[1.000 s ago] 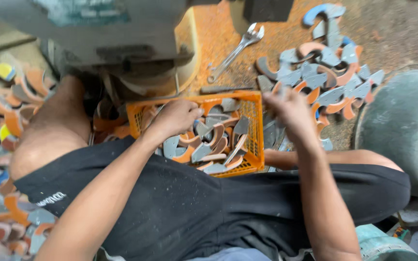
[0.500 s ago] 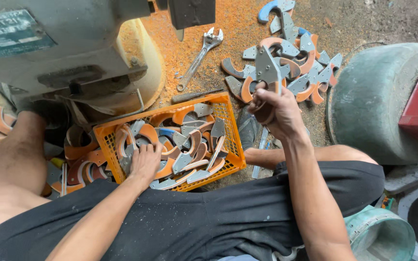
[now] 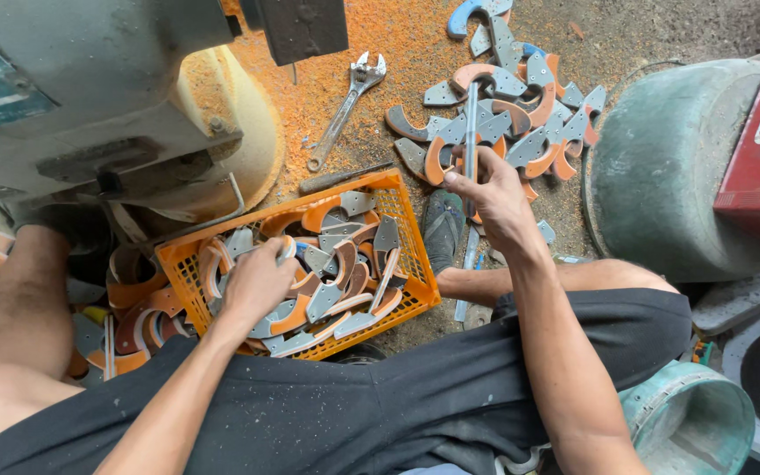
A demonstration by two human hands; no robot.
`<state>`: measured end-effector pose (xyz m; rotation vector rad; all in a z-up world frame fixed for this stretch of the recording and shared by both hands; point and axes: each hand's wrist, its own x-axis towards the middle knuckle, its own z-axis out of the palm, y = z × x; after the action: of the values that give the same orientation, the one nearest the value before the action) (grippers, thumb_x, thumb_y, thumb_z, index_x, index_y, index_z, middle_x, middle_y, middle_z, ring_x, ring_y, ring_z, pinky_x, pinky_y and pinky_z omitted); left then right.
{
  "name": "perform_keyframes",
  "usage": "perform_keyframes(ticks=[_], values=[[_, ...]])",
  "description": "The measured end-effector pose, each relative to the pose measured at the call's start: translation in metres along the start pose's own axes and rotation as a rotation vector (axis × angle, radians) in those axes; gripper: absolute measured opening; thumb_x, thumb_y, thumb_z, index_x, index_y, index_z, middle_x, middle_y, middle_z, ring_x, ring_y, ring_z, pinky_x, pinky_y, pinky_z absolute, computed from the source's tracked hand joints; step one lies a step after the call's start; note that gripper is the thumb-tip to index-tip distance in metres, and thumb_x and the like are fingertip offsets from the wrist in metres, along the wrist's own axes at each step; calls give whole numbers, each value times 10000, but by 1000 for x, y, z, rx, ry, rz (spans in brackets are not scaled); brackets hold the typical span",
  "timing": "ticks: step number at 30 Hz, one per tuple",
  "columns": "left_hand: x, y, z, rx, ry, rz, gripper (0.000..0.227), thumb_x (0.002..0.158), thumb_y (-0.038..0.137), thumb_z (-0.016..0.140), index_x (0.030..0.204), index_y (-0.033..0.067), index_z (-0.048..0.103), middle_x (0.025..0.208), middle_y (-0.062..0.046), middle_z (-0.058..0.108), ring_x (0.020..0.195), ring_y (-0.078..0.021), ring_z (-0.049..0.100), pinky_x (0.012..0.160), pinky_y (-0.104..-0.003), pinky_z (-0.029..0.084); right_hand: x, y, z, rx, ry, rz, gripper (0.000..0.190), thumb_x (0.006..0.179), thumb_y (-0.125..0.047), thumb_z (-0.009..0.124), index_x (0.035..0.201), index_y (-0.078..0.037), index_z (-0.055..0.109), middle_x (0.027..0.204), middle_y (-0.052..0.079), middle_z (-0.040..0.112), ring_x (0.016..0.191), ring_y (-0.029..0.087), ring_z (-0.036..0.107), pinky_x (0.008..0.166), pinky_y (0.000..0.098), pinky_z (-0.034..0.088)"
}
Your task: The person sits on the floor and repeatedly grinds the edges of curved metal climbing claws against a bench grinder. They pick each claw from a nearby orange crate, press it against the spinning wheel, and return it to the crate.
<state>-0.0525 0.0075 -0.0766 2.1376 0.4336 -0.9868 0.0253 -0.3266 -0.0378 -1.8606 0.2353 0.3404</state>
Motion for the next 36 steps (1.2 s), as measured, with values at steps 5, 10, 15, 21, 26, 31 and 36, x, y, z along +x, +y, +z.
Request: perform_keyframes(ticks=[5, 10, 15, 21, 26, 31, 36], values=[[-17, 2, -25, -38, 202, 258, 374, 877, 310, 632, 1079, 41, 795, 934, -145, 762, 804, -211, 677, 793, -389, 527, 10, 13, -23, -632, 269, 223, 529, 902, -276, 776, 1306, 26, 616, 1143, 160, 696, 1018, 239, 658, 973, 447, 490], [-18, 6, -43, -519, -12, 443, 420, 905, 412, 663, 1019, 26, 786, 920, -113, 775, 842, -160, 681, 797, -300, 540, 0, -6, -19, -805, 105, -158, 863, 844, -415, 838, 1477, 41, 470, 1421, 259, 533, 1299, 346, 498, 1069, 514, 408], [-19, 24, -41, -969, -233, 467, 546, 1005, 561, 559, 962, 32, 687, 911, -151, 762, 854, -208, 704, 808, -353, 573, -43, -18, 62, -68, -843, 37, 822, 771, -512, 750, 1433, -91, 505, 1392, 69, 578, 1048, 166, 659, 834, 332, 573], [-22, 45, -38, -1239, -311, 516, 650, 973, 677, 380, 1144, 77, 559, 1093, -229, 715, 978, -289, 741, 879, -448, 616, -67, -14, 119, 4, -740, 94, 395, 1033, -342, 739, 1030, 23, 588, 858, -10, 527, 798, 103, 480, 666, 282, 421], [-18, 52, -41, -1249, -342, 524, 707, 976, 677, 389, 1248, 41, 532, 1183, -269, 705, 1050, -306, 737, 902, -453, 594, -63, -16, 119, 131, -683, 117, 347, 941, -361, 685, 1094, -51, 655, 884, -19, 686, 826, 63, 658, 752, 256, 559], [-20, 56, -42, -1119, -282, 536, 696, 960, 627, 487, 1276, 12, 559, 1173, -231, 719, 1059, -293, 743, 924, -446, 606, -64, -15, 123, 86, -587, 98, 286, 951, -322, 717, 967, -40, 671, 789, -7, 648, 719, 62, 610, 635, 250, 511], [-30, 65, -41, -835, -204, 655, 646, 947, 574, 592, 1255, 6, 584, 1116, -132, 687, 1084, -220, 689, 961, -381, 573, -52, -23, 130, 205, -354, 51, 304, 983, -281, 716, 822, -30, 657, 643, -20, 570, 554, 59, 486, 480, 237, 361]])
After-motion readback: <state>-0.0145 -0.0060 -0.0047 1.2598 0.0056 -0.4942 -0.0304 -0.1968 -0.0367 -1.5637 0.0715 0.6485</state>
